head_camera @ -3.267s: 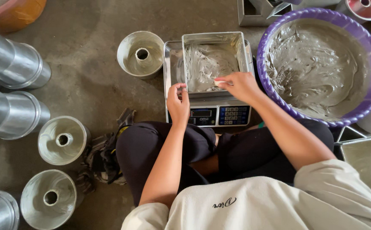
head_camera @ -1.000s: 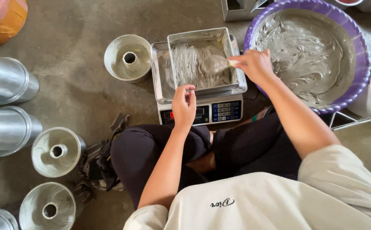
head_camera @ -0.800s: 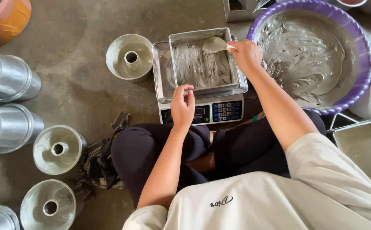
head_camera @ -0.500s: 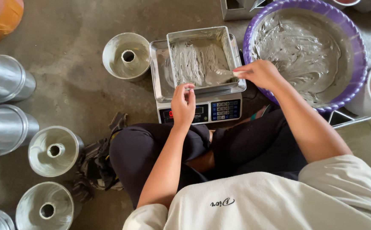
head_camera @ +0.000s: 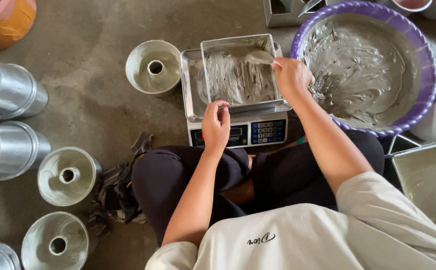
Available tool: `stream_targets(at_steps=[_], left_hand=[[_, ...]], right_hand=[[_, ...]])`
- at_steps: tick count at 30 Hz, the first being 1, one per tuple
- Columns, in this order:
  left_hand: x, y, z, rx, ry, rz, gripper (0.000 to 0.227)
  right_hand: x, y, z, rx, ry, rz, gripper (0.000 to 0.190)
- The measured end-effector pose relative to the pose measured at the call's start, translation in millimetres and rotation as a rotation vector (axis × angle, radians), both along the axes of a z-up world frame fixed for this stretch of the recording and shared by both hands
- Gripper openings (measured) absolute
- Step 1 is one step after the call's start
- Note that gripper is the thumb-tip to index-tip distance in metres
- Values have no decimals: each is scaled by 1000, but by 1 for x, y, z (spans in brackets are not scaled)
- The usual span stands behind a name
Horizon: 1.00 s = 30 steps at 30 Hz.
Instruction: The person scoops a grey paste from a large purple bowl into a rectangular metal container placed on a digital scale. They repeatedly add and spread the paste to reach a target weight, then remove the filled container and reset the scale to repeat the process.
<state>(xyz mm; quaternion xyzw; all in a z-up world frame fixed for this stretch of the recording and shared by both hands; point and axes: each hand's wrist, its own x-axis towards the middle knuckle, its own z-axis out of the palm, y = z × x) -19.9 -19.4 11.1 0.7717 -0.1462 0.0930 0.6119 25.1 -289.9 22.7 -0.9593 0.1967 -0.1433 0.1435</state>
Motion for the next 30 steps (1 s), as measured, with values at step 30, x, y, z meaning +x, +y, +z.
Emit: stream_targets(at_steps=[30], left_hand=[[-9, 6, -13, -92, 220, -25, 13]], right_hand=[[-94, 23, 72, 22, 326, -10, 24]])
